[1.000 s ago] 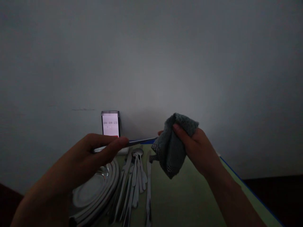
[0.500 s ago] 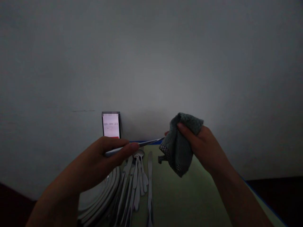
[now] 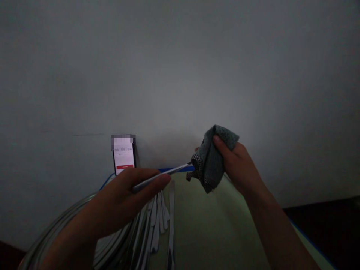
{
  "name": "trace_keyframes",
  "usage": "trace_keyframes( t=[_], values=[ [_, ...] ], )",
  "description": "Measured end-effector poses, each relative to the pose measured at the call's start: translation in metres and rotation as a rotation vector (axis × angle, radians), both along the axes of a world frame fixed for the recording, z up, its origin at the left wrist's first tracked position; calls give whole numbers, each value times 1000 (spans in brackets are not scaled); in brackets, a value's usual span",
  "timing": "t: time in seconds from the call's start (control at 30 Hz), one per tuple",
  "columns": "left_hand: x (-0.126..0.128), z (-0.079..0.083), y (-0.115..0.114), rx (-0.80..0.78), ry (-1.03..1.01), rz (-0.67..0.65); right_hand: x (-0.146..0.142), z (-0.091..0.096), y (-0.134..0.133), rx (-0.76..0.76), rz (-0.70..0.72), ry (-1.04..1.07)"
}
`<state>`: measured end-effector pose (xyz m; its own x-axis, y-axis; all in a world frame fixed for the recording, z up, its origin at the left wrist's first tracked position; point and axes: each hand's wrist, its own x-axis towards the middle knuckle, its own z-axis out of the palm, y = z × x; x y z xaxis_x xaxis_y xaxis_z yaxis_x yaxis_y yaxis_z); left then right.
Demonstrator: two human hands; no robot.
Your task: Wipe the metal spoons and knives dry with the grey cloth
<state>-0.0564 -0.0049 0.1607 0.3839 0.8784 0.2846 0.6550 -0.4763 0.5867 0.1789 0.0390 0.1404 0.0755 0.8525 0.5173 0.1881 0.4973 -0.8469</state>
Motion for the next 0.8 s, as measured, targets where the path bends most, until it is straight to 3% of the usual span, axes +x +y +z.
trace_keyframes(
  t=[0.17, 0.33, 0.4, 0.5, 0.63, 0.8],
  values=[
    [-3, 5, 5, 1, 48, 33, 7, 4, -2, -91, 21, -248],
    [-7, 5, 9, -47, 26, 114, 24, 4, -9, -194, 337, -518],
    [-7, 4, 10, -125, -1, 63, 28, 5, -12, -212, 460, -618],
    [-11, 4, 8, -246, 5, -57, 26, 6, -15, -175, 501, -674],
    [-18, 3, 4, -268, 14, -118, 14, 6, -13, -84, 366, -421],
    [-6, -2, 3, -223, 10, -142, -16, -2, -4, 33, -48, 339]
  ],
)
